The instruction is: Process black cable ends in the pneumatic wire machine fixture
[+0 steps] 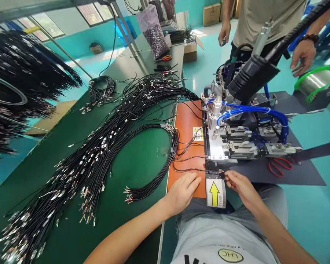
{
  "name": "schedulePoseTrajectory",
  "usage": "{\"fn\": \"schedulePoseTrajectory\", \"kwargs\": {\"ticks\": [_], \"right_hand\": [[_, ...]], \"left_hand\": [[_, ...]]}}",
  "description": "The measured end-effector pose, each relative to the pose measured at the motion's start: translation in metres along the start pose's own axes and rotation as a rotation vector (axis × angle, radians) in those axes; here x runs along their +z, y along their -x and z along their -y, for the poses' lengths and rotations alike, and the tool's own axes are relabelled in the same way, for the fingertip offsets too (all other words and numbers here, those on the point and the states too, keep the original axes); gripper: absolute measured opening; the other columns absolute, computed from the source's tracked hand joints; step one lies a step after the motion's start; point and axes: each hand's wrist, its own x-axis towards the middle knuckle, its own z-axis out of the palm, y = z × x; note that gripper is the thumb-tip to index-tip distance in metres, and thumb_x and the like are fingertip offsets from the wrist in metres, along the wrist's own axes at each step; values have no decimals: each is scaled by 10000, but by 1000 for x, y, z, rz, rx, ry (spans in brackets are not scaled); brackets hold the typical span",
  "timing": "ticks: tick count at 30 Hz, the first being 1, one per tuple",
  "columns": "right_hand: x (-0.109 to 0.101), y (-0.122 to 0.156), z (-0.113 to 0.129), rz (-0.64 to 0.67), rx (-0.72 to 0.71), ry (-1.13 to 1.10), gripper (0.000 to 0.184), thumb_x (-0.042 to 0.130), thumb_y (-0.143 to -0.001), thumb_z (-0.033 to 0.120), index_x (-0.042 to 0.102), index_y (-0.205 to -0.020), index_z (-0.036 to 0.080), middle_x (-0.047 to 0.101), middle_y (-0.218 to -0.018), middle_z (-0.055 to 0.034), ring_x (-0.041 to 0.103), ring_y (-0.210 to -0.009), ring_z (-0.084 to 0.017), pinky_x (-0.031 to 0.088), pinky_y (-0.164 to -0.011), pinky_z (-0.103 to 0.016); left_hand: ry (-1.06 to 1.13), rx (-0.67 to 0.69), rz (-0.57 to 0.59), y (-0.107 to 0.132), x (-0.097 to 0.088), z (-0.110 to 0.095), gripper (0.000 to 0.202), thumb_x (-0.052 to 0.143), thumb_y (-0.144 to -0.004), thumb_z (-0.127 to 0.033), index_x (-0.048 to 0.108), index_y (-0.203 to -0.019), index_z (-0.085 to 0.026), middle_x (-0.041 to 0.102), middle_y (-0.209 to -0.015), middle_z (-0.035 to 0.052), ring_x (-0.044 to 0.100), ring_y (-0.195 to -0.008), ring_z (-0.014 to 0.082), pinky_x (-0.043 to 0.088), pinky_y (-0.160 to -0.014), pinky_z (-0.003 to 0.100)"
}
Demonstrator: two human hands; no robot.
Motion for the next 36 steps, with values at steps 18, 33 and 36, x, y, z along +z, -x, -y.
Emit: {"fn": "schedulePoseTrajectory", "kwargs": {"ticks": [18, 33, 36], "right_hand": [[14, -4, 0, 30, -104, 32, 344, 745, -789, 543, 718, -864, 209, 632, -811, -20, 520, -639, -146, 420, -626, -290], [3, -20, -6, 23, -116, -25, 390, 686, -825, 560, 672, -852, 172, 626, -781, 0, 536, -598, -93, 395, -604, -250], [6, -21, -5, 32, -140, -22, 374, 721, -805, 540, 663, -812, 170, 624, -754, 9, 528, -596, -90, 402, -618, -248]], "left_hand": [[-47, -179, 54, -31, 31, -12, 502, 380, -970, -159, 454, -1465, -119, 549, -1427, 169, 530, -1274, 286, 481, -1072, 448], [-62, -154, -9, -32, 50, -5, 549, 413, -965, -133, 391, -1512, -175, 552, -1408, 158, 515, -1283, 301, 489, -1055, 467], [-60, -162, -26, -33, 51, -5, 555, 412, -963, -132, 387, -1515, -191, 565, -1389, 157, 524, -1271, 301, 500, -1032, 469]]}}
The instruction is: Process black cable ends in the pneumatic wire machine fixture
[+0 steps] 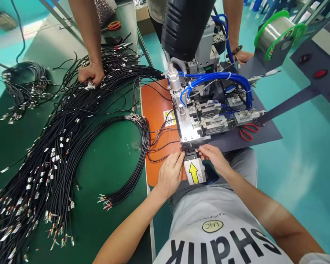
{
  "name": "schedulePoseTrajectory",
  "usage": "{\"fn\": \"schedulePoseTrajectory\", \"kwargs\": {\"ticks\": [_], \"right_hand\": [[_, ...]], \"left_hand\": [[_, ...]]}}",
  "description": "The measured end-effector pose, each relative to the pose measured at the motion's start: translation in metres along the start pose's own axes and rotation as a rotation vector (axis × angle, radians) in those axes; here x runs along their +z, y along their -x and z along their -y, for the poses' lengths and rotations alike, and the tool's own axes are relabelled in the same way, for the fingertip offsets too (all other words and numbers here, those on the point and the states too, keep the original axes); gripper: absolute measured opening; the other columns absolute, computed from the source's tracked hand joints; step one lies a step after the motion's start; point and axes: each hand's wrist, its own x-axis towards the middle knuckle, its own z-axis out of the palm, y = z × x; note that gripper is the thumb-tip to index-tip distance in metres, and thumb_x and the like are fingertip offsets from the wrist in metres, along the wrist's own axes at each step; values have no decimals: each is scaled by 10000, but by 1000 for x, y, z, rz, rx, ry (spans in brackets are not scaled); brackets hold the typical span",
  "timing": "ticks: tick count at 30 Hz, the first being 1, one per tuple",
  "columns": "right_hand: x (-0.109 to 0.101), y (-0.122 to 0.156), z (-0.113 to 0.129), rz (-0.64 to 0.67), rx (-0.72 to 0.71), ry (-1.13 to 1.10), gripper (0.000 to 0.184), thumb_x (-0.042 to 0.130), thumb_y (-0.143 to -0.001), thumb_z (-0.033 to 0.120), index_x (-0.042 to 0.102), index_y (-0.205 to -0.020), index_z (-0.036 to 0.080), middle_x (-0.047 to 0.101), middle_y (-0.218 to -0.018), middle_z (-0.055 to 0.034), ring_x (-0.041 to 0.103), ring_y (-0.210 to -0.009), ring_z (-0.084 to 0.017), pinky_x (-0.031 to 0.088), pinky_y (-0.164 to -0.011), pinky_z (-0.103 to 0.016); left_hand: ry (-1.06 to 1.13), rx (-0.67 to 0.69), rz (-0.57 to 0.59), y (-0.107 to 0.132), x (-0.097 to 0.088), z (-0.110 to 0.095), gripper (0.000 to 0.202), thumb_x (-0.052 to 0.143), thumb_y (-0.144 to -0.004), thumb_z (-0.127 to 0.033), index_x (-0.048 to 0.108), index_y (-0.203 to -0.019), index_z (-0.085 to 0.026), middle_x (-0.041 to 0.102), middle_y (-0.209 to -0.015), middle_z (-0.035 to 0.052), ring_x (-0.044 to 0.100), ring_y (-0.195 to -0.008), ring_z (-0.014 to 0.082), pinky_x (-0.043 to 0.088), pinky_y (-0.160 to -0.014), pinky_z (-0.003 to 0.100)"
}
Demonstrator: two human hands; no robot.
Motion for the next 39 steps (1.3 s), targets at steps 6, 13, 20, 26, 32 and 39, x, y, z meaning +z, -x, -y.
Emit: {"fn": "schedulePoseTrajectory", "kwargs": {"ticks": [6, 13, 20, 26, 32, 39], "right_hand": [[1, -3, 0, 5, 20, -1, 369, 764, -776, 517, 658, -781, 164, 605, -686, 19, 515, -579, -86, 391, -607, -239], [-33, 9, -10, -113, 122, -45, 463, 681, -806, 630, 675, -919, 181, 613, -811, 6, 542, -574, -68, 388, -558, -223], [-47, 22, -23, -174, 162, -36, 425, 763, -749, 586, 691, -876, 187, 609, -786, 9, 541, -617, -77, 436, -600, -218], [-56, 50, -7, -225, 110, 10, 354, 801, -734, 529, 709, -892, 226, 629, -840, 3, 548, -690, -107, 474, -636, -222], [-64, 70, 13, -169, 62, 196, 273, 742, -809, 502, 710, -874, 239, 618, -849, -19, 522, -704, -138, 446, -643, -265], [-21, 71, 36, -8, 6, 276, 258, 667, -870, 508, 665, -847, 251, 589, -823, -40, 490, -675, -173, 415, -664, -340]], "left_hand": [[26, -1, 6, -4, 0, -1, 532, 416, -967, -152, 411, -1499, -178, 578, -1353, 162, 525, -1254, 295, 507, -1021, 454], [47, 5, -15, 3, 1, 0, 545, 409, -963, -136, 401, -1506, -183, 556, -1367, 175, 509, -1281, 294, 497, -1044, 469], [123, -115, -29, -39, -2, 8, 430, 382, -998, -217, 468, -1413, -146, 513, -1434, 179, 481, -1335, 287, 440, -1121, 504], [87, 123, 39, -30, -61, 18, 300, 343, -1000, -174, 549, -1217, -151, 618, -1228, 143, 563, -1237, 211, 505, -1026, 368], [-444, 588, 483, 31, -129, 68, 243, 416, -952, -73, 635, -1053, -103, 649, -1207, 180, 586, -1202, 265, 475, -1006, 398], [-209, 405, 760, -5, -138, 119, 165, 502, -930, -121, 618, -886, -230, 655, -1043, 101, 598, -1126, 238, 448, -1028, 393]]}}
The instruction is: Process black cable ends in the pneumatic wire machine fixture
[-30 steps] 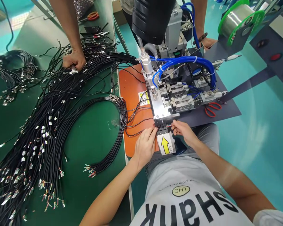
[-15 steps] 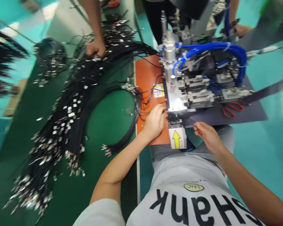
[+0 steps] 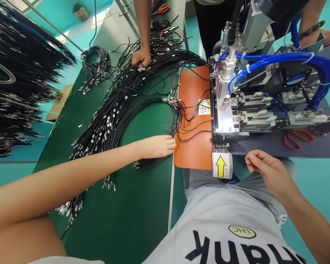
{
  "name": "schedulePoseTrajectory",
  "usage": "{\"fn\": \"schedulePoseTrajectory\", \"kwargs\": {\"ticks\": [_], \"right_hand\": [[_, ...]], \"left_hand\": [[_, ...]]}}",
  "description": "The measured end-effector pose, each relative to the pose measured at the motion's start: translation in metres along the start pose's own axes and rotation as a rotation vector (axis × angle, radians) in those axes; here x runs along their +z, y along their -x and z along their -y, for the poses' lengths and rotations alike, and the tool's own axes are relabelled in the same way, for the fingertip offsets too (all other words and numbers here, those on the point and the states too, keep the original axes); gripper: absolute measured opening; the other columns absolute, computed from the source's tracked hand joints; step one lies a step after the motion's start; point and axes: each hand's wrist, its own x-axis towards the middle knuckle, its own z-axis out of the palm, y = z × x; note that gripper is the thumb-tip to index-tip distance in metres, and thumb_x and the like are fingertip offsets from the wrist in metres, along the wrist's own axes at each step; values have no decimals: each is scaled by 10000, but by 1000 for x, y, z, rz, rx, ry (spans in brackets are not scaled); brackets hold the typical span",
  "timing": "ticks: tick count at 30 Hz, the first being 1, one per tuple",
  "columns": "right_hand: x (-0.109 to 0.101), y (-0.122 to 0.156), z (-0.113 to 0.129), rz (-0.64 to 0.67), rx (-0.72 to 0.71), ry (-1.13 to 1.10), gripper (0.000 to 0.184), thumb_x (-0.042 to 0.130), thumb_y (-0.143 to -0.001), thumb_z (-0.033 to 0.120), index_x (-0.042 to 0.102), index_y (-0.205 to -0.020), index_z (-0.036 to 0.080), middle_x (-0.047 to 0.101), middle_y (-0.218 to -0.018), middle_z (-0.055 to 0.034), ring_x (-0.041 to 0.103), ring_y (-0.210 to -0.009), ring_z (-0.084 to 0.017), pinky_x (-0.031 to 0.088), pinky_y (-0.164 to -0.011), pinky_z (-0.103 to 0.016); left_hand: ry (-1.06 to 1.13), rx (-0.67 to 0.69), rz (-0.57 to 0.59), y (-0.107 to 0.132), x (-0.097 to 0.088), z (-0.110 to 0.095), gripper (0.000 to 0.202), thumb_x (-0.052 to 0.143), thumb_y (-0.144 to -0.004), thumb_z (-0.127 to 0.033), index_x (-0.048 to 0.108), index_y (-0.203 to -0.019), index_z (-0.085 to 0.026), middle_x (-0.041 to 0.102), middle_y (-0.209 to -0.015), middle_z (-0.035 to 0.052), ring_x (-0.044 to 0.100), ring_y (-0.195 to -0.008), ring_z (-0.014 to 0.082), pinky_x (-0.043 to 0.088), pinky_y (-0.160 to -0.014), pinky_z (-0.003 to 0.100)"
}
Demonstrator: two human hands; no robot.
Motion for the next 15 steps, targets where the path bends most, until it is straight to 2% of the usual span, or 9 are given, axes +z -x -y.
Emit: {"fn": "schedulePoseTrajectory", "kwargs": {"ticks": [1, 2, 4, 6, 8, 11, 13, 15], "right_hand": [[1, 2, 1, 2, -13, 14, 267, 662, -872, 512, 660, -847, 246, 588, -818, -40, 487, -670, -173, 413, -658, -339], [0, 4, 2, 10, -17, 26, 272, 654, -878, 514, 656, -846, 244, 588, -815, -39, 487, -668, -173, 413, -654, -337], [-1, 10, 5, 20, -21, 53, 274, 632, -895, 512, 647, -842, 243, 585, -794, -32, 493, -665, -169, 417, -652, -328], [4, 16, 12, 42, -36, 109, 267, 600, -921, 501, 639, -844, 247, 574, -749, -20, 512, -673, -170, 428, -661, -320], [20, 20, 22, 121, -66, 194, 249, 574, -944, 475, 633, -851, 251, 564, -704, -8, 543, -685, -173, 443, -675, -314], [68, 17, 32, 372, -119, 255, 176, 601, -936, 429, 650, -960, 261, 638, -751, -7, 631, -702, -177, 476, -677, -311], [111, 8, 31, 503, -119, 201, 245, 605, -935, 397, 622, -1138, 260, 701, -957, -40, 693, -721, -171, 513, -714, -319], [153, -5, 25, 527, -89, 78, 397, 640, -908, 387, 542, -1266, 245, 673, -1180, -96, 704, -648, -146, 524, -682, -321]], "left_hand": [[66, -140, -82, -2, 1, 0, 78, 578, -897, -147, 602, -889, -220, 645, -1012, 104, 606, -1079, 251, 471, -967, 392], [142, -310, -179, -3, 3, -1, 101, 667, -843, -182, 584, -895, -206, 633, -969, 100, 613, -1018, 263, 486, -896, 387], [405, -644, -344, -4, 10, -7, 306, 802, -709, -224, 546, -873, -189, 593, -831, 53, 609, -865, 255, 479, -764, 352], [736, -811, -390, -4, 18, -12, 336, 816, -669, -249, 501, -771, -194, 508, -672, -14, 583, -719, 211, 446, -668, 304], [981, -819, -356, -4, 22, -17, 295, 738, -743, -285, 461, -687, -199, 459, -585, -37, 567, -621, 172, 427, -604, 272], [1156, -753, -297, -5, 17, -22, 239, 584, -870, -367, 510, -743, -180, 571, -650, 0, 620, -599, 152, 468, -573, 263], [1362, -704, -289, -7, 10, -25, 260, 557, -897, -405, 529, -799, -166, 613, -719, 20, 638, -594, 139, 482, -549, 254], [1610, -669, -307, -7, 5, -27, 287, 624, -872, -416, 532, -803, -152, 608, -728, 19, 624, -563, 120, 442, -482, 220]]}}
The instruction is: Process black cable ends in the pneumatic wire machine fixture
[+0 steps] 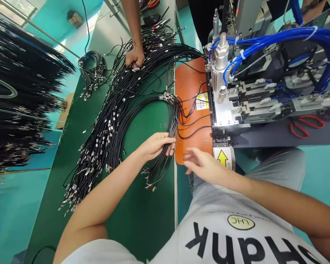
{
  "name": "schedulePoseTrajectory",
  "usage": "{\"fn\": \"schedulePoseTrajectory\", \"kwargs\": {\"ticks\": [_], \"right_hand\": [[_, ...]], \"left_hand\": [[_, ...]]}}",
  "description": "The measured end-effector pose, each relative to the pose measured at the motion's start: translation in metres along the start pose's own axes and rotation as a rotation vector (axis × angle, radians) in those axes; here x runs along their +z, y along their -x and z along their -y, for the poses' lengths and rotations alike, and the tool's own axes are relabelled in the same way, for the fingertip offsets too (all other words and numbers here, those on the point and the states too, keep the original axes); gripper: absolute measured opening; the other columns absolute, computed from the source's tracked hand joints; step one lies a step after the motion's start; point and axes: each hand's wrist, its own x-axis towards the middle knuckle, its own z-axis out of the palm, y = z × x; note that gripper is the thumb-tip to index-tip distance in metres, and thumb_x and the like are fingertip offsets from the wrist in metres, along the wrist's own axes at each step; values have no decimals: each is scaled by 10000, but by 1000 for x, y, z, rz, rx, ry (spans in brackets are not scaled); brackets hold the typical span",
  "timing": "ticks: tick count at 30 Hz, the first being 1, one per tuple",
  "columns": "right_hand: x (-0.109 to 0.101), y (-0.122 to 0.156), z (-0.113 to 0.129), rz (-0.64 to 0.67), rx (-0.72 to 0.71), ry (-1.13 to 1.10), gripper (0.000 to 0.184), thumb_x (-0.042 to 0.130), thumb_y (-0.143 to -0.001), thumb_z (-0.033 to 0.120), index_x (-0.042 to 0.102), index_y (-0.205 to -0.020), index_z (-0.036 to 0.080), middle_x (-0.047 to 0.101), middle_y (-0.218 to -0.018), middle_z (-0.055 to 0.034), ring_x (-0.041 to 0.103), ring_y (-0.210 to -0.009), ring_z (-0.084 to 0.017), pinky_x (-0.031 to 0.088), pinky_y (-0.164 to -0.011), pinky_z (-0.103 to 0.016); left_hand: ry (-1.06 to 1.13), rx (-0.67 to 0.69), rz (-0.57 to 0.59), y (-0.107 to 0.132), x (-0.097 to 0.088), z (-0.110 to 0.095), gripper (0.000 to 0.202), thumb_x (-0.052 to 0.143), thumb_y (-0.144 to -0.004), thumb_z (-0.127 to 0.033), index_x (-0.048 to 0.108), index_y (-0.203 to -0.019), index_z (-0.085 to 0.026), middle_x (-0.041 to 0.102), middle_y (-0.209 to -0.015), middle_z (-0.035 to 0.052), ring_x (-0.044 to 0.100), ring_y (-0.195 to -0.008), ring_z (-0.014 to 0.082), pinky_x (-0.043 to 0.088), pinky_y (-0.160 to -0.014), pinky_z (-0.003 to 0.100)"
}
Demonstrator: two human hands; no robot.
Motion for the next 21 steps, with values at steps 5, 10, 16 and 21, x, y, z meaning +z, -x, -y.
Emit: {"fn": "schedulePoseTrajectory", "kwargs": {"ticks": [5, 10, 16, 21], "right_hand": [[41, -40, -5, 135, 132, -408, 360, 712, -830, 310, 549, -1132, 203, 721, -1066, -72, 687, -584, -114, 388, -498, -219], [26, -19, 9, 169, 225, -489, 272, 678, -862, 436, 583, -857, 181, 755, -904, -36, 576, -545, -65, 311, -496, -208], [-39, 28, 7, 80, 146, -102, 294, 581, -926, 419, 548, -1141, 221, 659, -585, 42, 460, -464, -113, 304, -480, -247], [-68, 58, 8, -136, 4, 479, 299, 549, -937, 300, 608, -1229, 277, 654, -683, 22, 523, -562, -146, 344, -544, -278]], "left_hand": [[236, -47, 16, 5, 3, -3, 281, 695, -852, -374, 546, -826, -136, 633, -696, 18, 592, -513, 98, 405, -435, 189], [236, -39, -64, 7, 18, 1, 287, 704, -845, -380, 525, -875, -158, 667, -661, 14, 646, -565, 133, 499, -561, 233], [-99, 72, -200, 18, 38, 17, 315, 533, -932, -497, 480, -870, -193, 625, -686, 5, 664, -688, 184, 529, -666, 314], [-1097, 553, -497, 18, 59, 3, 297, 507, -969, -414, 608, -1112, -175, 643, -1144, 152, 589, -1141, 315, 480, -980, 491]]}}
